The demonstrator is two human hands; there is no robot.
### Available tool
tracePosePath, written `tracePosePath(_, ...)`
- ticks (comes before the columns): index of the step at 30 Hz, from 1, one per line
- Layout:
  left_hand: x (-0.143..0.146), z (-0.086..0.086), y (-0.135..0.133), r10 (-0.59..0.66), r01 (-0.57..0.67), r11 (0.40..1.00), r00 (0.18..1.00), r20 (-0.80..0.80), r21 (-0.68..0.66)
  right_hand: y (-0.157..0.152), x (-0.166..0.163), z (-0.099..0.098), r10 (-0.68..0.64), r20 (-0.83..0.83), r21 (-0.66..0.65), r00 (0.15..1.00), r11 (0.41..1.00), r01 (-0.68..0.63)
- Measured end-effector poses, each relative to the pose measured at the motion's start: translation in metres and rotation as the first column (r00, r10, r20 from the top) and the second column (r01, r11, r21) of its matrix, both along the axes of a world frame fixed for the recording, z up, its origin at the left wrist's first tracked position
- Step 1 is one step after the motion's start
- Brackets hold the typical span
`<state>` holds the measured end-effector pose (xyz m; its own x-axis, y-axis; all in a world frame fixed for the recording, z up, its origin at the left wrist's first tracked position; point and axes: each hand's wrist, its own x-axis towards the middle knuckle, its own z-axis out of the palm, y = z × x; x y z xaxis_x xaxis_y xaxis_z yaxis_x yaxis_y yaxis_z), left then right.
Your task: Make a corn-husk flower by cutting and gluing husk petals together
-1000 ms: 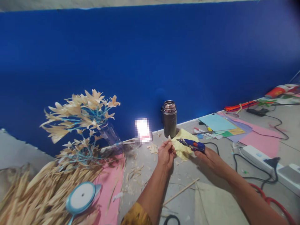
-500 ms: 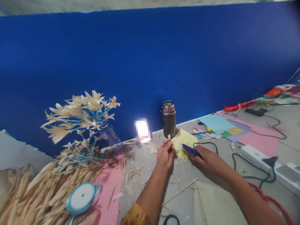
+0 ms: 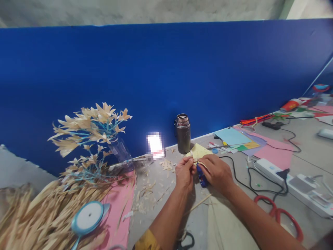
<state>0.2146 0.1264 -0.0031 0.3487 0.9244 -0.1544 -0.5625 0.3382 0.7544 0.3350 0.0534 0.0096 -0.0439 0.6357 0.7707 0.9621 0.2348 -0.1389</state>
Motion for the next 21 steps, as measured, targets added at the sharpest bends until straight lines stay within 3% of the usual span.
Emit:
tracePosePath(6,0.002,0.006,-0.010,0.002,-0.001,1.000,1.000,-0.014,0.031,-0.003,-0.001,0.000,-0.007,-0.036,0.052,0.999,0.999,0.009)
tracePosePath(13,0.003,0.009,-0.015,-0.001,0.005,0.996,0.999,-0.041,0.085,-0.004,0.000,-0.002,0.072,-0.368,0.029,0.927,0.997,-0.066)
tracePosePath(17,0.001,0.011,-0.018,-0.018,0.024,0.993,0.998,-0.057,0.114,-0.002,0.004,-0.001,0.104,-0.571,0.057,0.814,0.995,-0.088)
tracePosePath(21,-0.002,0.015,-0.022,0.082,-0.017,0.959,0.972,-0.219,0.282,-0.003,0.013,0.004,0.099,-0.801,0.081,0.590,0.995,-0.057)
